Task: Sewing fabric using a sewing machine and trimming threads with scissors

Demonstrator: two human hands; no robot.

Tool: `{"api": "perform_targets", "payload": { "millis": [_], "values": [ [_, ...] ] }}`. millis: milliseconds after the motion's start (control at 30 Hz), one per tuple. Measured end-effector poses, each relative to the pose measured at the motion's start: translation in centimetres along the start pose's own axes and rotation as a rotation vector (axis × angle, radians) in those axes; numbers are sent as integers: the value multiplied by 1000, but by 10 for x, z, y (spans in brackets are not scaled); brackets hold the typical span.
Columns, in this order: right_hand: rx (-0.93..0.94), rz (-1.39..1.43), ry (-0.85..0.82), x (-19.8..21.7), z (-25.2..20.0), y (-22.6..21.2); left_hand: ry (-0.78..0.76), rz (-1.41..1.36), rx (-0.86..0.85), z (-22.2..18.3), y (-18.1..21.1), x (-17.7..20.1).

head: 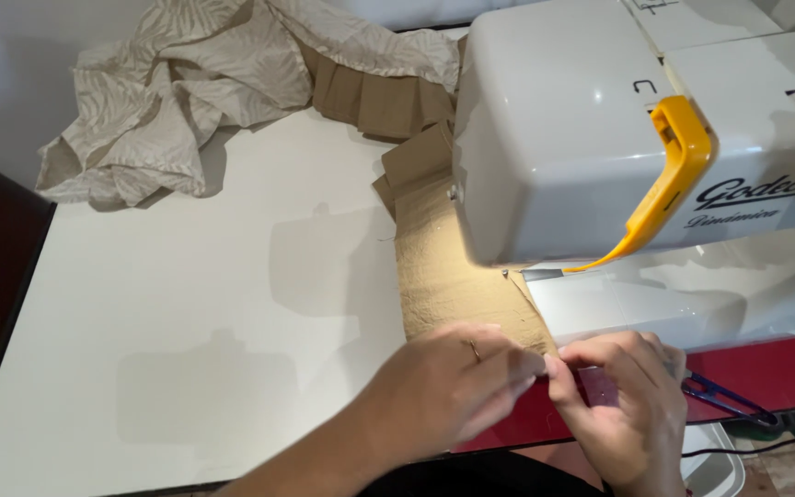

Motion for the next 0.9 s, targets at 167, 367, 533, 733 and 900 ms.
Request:
{"api": "perform_targets", "payload": {
  "millis": [167,367,533,733,900],
  "values": [
    [-46,-38,15,-3,-2,1,122,154,-78,16,-17,26],
    [-53,-65,43,-3,-4,-4,5,269,-196,33,-20,1],
    [-22,-68,96,-1,-11,-2,-131,94,-16,31,-25,-18],
    [-22,22,24,-5,-22,9,144,359,-352,7,-6,-7],
    [-22,71,63,-6,-19,1,93,361,-439,-3,-3,-11]
  ]
}}
Point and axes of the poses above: each hand's wrist, its own z-axis towards the middle knuckle, its own x-axis out of the back of the hand, y = z × x, the point moved 7 cm from there along z, towards the middle knuckle, and after that the axes turned 5 degrees about -y, right-handed, at the moved point
